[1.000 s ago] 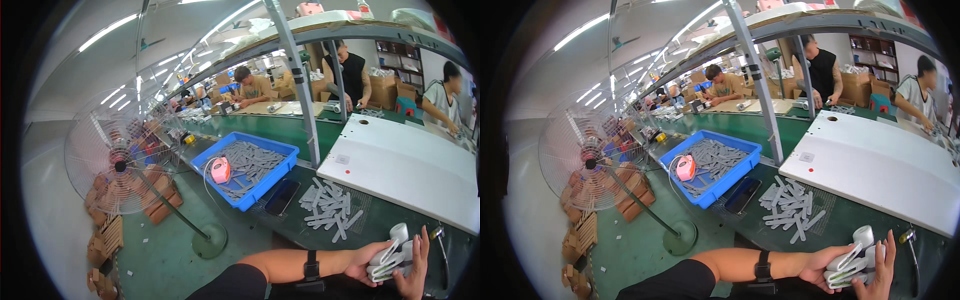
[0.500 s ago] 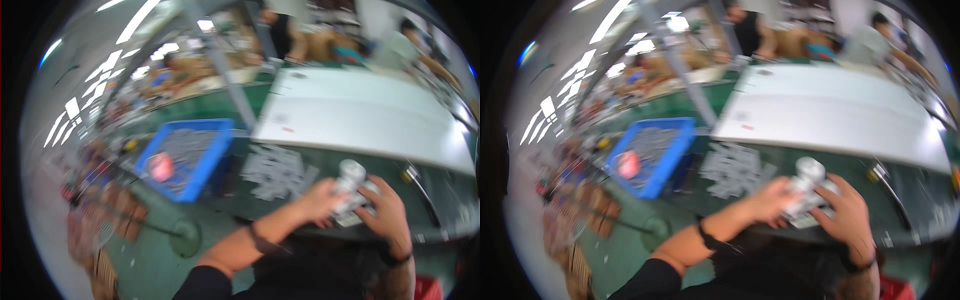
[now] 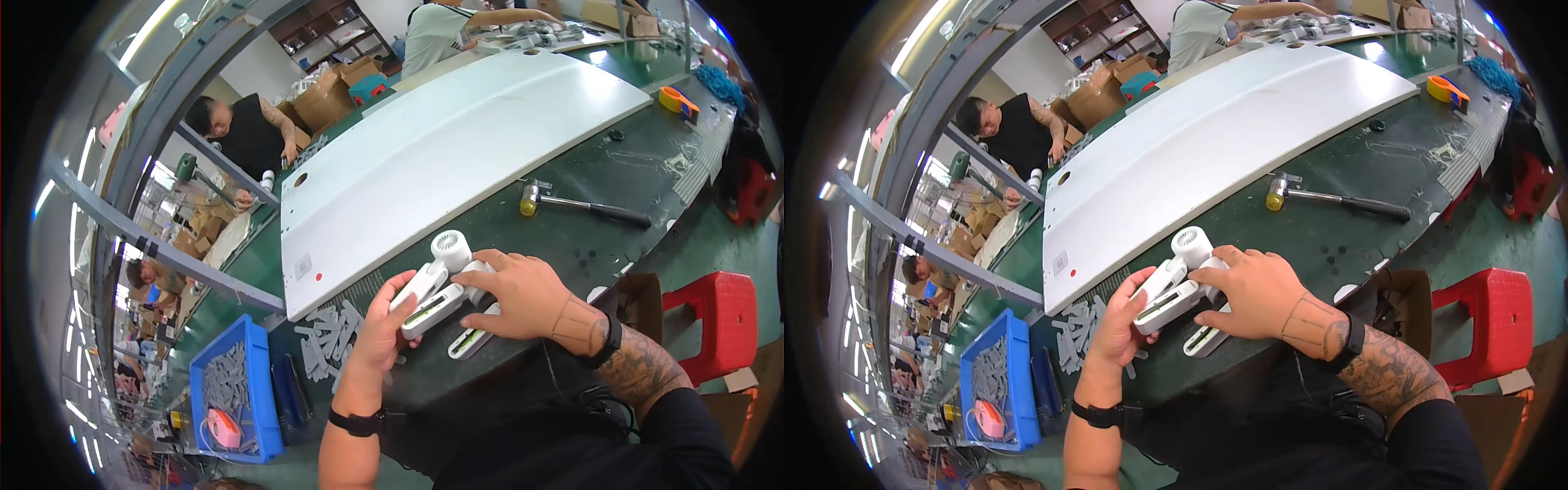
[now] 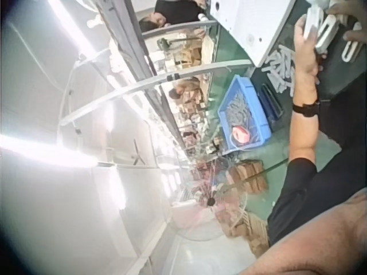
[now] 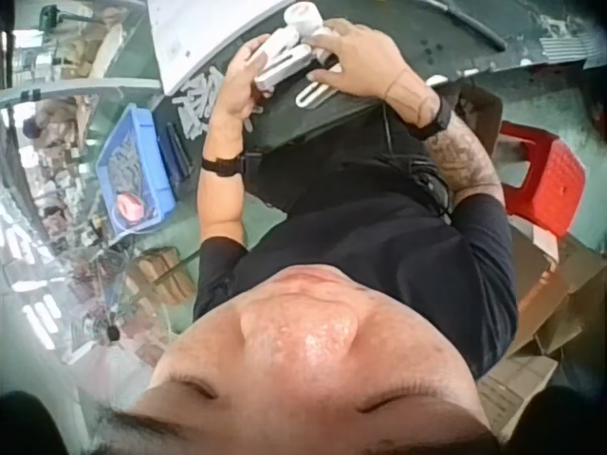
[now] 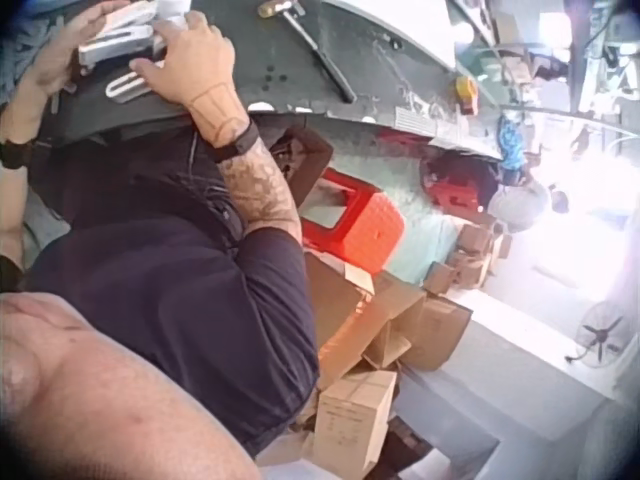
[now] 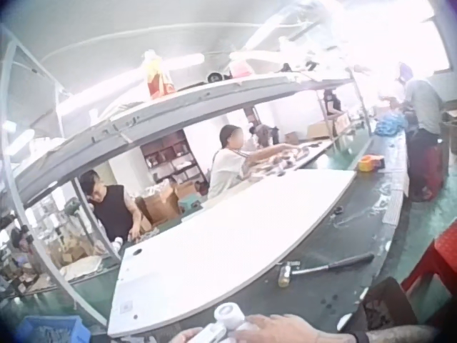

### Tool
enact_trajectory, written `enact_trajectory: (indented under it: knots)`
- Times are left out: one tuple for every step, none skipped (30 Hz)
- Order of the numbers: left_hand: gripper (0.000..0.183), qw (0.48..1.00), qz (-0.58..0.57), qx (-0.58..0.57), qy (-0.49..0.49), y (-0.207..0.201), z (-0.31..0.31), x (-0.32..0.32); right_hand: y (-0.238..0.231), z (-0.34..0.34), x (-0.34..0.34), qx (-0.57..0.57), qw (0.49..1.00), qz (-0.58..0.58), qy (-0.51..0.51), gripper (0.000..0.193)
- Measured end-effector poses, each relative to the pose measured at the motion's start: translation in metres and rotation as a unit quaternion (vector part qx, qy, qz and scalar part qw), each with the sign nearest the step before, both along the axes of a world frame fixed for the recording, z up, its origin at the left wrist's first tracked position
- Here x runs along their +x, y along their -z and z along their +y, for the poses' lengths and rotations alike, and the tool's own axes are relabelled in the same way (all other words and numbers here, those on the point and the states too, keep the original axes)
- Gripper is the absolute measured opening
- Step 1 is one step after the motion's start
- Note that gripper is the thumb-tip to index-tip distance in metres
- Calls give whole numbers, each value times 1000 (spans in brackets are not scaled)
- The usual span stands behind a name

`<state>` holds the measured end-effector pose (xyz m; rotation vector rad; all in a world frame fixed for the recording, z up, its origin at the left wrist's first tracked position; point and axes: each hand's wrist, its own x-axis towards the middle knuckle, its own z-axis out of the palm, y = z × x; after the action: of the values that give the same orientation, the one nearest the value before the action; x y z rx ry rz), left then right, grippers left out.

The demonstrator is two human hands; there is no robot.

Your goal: Assembling white plastic components by hammering clips into them on a factory workbench.

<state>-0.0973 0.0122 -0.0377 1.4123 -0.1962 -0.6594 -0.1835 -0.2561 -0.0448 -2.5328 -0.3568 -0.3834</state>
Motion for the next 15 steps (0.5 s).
enact_trajectory:
  knots:
    - [55, 1000, 2, -3, -6, 1, 0, -1, -1, 2, -2, -3, 1000, 2, -6, 57]
    - [55, 999, -20, 19, -21, 3, -1, -2, -5, 4, -5, -8, 1000, 6, 15, 58]
    - [55, 998, -44, 41, -32, 4, -6, -2, -8, 4, -8, -14, 999, 7, 40, 58]
    - [50, 997, -42, 42, -50, 4, -7, -3, -7, 6, -6, -17, 999, 6, 33, 58]
    - [50, 997, -43, 39, -56, 4, -7, -2, -5, 7, -6, -17, 999, -1, 38, 58]
    - [48, 996, -35, 39, -69, 3, -7, -1, -4, 8, -5, -17, 999, -8, 44, 59]
    - [46, 996, -26, 39, -80, 2, -7, 0, -4, 9, -5, -20, 999, -10, 40, 59]
    - [41, 996, -14, 31, -86, 3, -5, 3, -5, 10, -4, -17, 999, -9, 49, 59]
    - [41, 996, -16, 29, -88, 4, -2, 7, -5, 11, -4, -13, 998, -8, 59, 59]
    - [40, 996, -8, 21, -87, 5, -2, 12, -5, 10, -4, -16, 998, -11, 59, 59]
    - [40, 996, 0, 13, -85, 5, -2, 15, -3, 10, -3, -15, 998, -10, 61, 60]
    - [40, 996, -2, 10, -85, 5, -1, 18, -2, 10, -2, -13, 998, -9, 64, 60]
    - [39, 997, 1, 15, -79, 2, 1, 18, -1, 10, -3, -15, 998, -11, 64, 60]
    - [38, 997, 5, 19, -74, -1, 1, 18, 0, 10, -3, -15, 998, -13, 65, 60]
    - [38, 997, 4, 18, -73, -1, -3, 17, 0, 10, -3, -16, 997, -15, 67, 61]
